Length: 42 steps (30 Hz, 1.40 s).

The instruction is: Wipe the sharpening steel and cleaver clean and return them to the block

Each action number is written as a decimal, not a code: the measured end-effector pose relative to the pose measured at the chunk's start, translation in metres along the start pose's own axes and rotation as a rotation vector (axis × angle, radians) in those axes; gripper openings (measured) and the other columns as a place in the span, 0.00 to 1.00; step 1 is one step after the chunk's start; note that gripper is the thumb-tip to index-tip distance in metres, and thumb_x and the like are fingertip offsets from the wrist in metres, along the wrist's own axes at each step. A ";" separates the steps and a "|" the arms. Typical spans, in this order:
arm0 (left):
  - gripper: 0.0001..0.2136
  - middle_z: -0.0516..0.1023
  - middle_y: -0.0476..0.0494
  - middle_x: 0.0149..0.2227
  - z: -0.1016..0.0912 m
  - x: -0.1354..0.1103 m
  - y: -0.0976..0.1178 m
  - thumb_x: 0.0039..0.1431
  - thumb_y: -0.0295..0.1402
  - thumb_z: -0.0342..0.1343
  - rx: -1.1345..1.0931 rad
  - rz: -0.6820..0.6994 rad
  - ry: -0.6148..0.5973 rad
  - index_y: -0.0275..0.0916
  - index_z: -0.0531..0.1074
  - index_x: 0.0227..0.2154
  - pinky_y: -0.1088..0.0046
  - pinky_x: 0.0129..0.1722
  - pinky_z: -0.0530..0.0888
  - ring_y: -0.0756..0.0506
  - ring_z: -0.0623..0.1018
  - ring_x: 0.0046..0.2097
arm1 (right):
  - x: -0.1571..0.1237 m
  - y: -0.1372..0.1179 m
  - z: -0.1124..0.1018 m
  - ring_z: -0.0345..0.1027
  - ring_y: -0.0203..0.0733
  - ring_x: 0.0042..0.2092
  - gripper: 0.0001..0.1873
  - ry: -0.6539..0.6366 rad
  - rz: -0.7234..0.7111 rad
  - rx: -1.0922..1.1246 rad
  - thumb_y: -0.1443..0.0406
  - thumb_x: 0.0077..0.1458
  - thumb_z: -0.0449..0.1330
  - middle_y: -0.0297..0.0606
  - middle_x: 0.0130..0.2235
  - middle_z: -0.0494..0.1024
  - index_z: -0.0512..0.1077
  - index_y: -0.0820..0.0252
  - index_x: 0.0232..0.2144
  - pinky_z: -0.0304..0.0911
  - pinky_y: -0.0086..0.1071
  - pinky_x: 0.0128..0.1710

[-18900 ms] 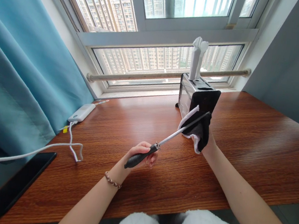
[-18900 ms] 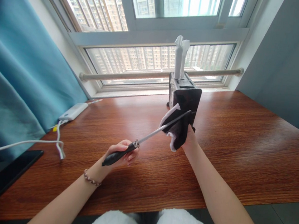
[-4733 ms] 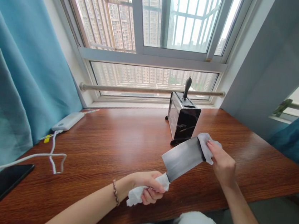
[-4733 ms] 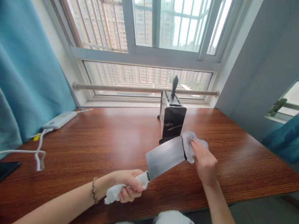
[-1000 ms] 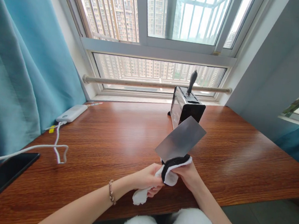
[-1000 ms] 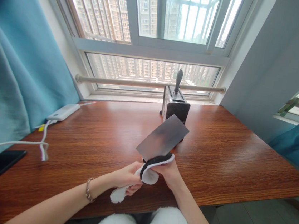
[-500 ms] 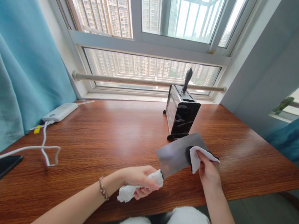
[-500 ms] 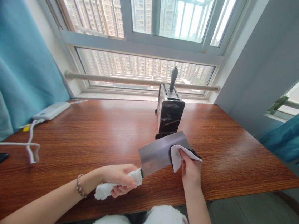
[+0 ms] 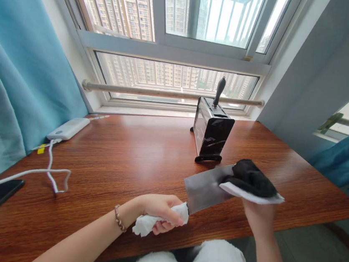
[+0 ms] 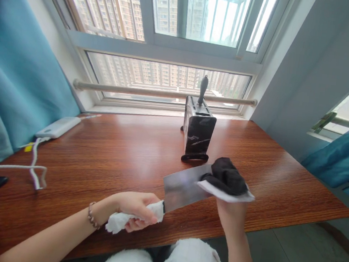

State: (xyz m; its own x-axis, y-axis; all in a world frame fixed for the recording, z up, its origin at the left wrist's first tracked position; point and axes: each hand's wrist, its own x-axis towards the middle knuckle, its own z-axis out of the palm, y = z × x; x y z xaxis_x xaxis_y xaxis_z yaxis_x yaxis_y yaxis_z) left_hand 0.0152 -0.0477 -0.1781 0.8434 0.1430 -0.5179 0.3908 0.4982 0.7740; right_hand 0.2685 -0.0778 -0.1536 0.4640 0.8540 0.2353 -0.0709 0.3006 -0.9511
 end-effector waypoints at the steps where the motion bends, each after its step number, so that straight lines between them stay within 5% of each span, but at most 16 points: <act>1: 0.08 0.54 0.54 0.15 0.000 0.000 0.001 0.46 0.33 0.53 -0.004 -0.003 -0.001 0.37 0.59 0.23 0.80 0.12 0.54 0.55 0.55 0.15 | -0.006 0.002 0.011 0.65 0.48 0.42 0.19 -0.107 -0.016 -0.056 0.71 0.33 0.63 0.40 0.40 0.72 0.72 0.58 0.34 0.65 0.40 0.41; 3: 0.09 0.54 0.54 0.15 0.000 0.000 0.002 0.46 0.34 0.54 -0.016 -0.015 -0.006 0.37 0.58 0.23 0.80 0.12 0.54 0.56 0.55 0.15 | -0.018 0.008 0.026 0.63 0.48 0.46 0.22 -0.310 -0.058 -0.178 0.75 0.33 0.62 0.39 0.43 0.71 0.72 0.57 0.36 0.59 0.40 0.48; 6: 0.10 0.53 0.55 0.15 0.000 0.000 0.004 0.46 0.34 0.55 -0.063 -0.040 -0.022 0.38 0.58 0.24 0.81 0.13 0.53 0.56 0.53 0.16 | -0.032 0.012 0.036 0.55 0.42 0.53 0.26 -0.799 -0.275 -0.556 0.76 0.45 0.53 0.39 0.51 0.63 0.64 0.56 0.48 0.52 0.38 0.54; 9: 0.11 0.52 0.56 0.15 -0.002 0.001 0.004 0.46 0.34 0.55 -0.116 -0.063 -0.038 0.39 0.57 0.26 0.82 0.13 0.52 0.56 0.52 0.16 | -0.039 0.007 0.039 0.51 0.39 0.55 0.24 -0.983 -0.406 -0.721 0.74 0.51 0.49 0.40 0.54 0.59 0.59 0.57 0.51 0.51 0.34 0.54; 12: 0.10 0.52 0.56 0.15 -0.003 0.002 0.004 0.46 0.33 0.55 -0.114 -0.044 -0.042 0.38 0.57 0.25 0.82 0.13 0.52 0.57 0.52 0.16 | -0.038 0.007 0.040 0.51 0.40 0.55 0.22 -0.924 -0.445 -0.823 0.70 0.54 0.48 0.41 0.53 0.59 0.58 0.57 0.52 0.52 0.34 0.54; 21: 0.07 0.54 0.55 0.15 -0.004 0.002 0.000 0.47 0.32 0.52 -0.064 -0.004 -0.049 0.37 0.59 0.24 0.81 0.12 0.53 0.56 0.54 0.15 | -0.021 0.048 0.013 0.60 0.54 0.46 0.19 -0.412 -0.384 -1.307 0.63 0.56 0.44 0.53 0.43 0.68 0.65 0.70 0.44 0.55 0.48 0.47; 23: 0.07 0.54 0.54 0.14 -0.004 0.001 0.000 0.47 0.31 0.52 -0.055 -0.009 -0.044 0.36 0.59 0.24 0.81 0.12 0.54 0.56 0.54 0.15 | -0.022 0.046 0.013 0.60 0.54 0.47 0.19 -0.433 -0.406 -1.333 0.65 0.56 0.44 0.54 0.44 0.67 0.64 0.71 0.46 0.55 0.48 0.47; 29: 0.07 0.54 0.55 0.14 0.000 0.001 0.004 0.47 0.31 0.52 -0.070 0.004 -0.026 0.37 0.59 0.24 0.81 0.12 0.54 0.56 0.54 0.15 | -0.032 0.021 0.032 0.45 0.45 0.57 0.24 -0.774 -0.555 -1.098 0.67 0.54 0.45 0.46 0.55 0.56 0.53 0.66 0.54 0.49 0.38 0.54; 32: 0.06 0.54 0.55 0.14 0.001 0.001 0.004 0.47 0.31 0.52 -0.071 0.003 -0.026 0.37 0.59 0.25 0.82 0.12 0.54 0.56 0.53 0.15 | -0.031 0.023 0.032 0.47 0.47 0.56 0.20 -0.655 -0.538 -1.143 0.67 0.54 0.46 0.48 0.51 0.60 0.60 0.67 0.49 0.49 0.40 0.54; 37: 0.06 0.55 0.54 0.14 -0.001 0.001 0.002 0.46 0.30 0.53 -0.036 -0.003 -0.040 0.36 0.60 0.24 0.81 0.12 0.55 0.56 0.55 0.15 | -0.018 0.046 0.015 0.62 0.49 0.39 0.16 -0.425 -0.443 -1.388 0.65 0.55 0.43 0.49 0.33 0.70 0.68 0.69 0.33 0.56 0.43 0.44; 42: 0.08 0.56 0.54 0.14 -0.003 0.002 0.000 0.45 0.30 0.54 -0.013 -0.002 -0.036 0.37 0.59 0.22 0.80 0.12 0.56 0.55 0.56 0.15 | -0.006 0.052 0.004 0.63 0.48 0.40 0.15 -0.247 -0.392 -1.404 0.64 0.55 0.44 0.50 0.37 0.70 0.66 0.69 0.35 0.57 0.38 0.41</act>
State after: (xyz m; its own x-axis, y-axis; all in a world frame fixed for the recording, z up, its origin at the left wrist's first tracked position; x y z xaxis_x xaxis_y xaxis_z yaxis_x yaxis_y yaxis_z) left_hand 0.0158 -0.0451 -0.1802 0.8555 0.1112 -0.5057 0.3879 0.5094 0.7681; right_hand 0.2587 -0.0654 -0.2041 0.0824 0.9093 0.4080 0.9804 -0.0006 -0.1968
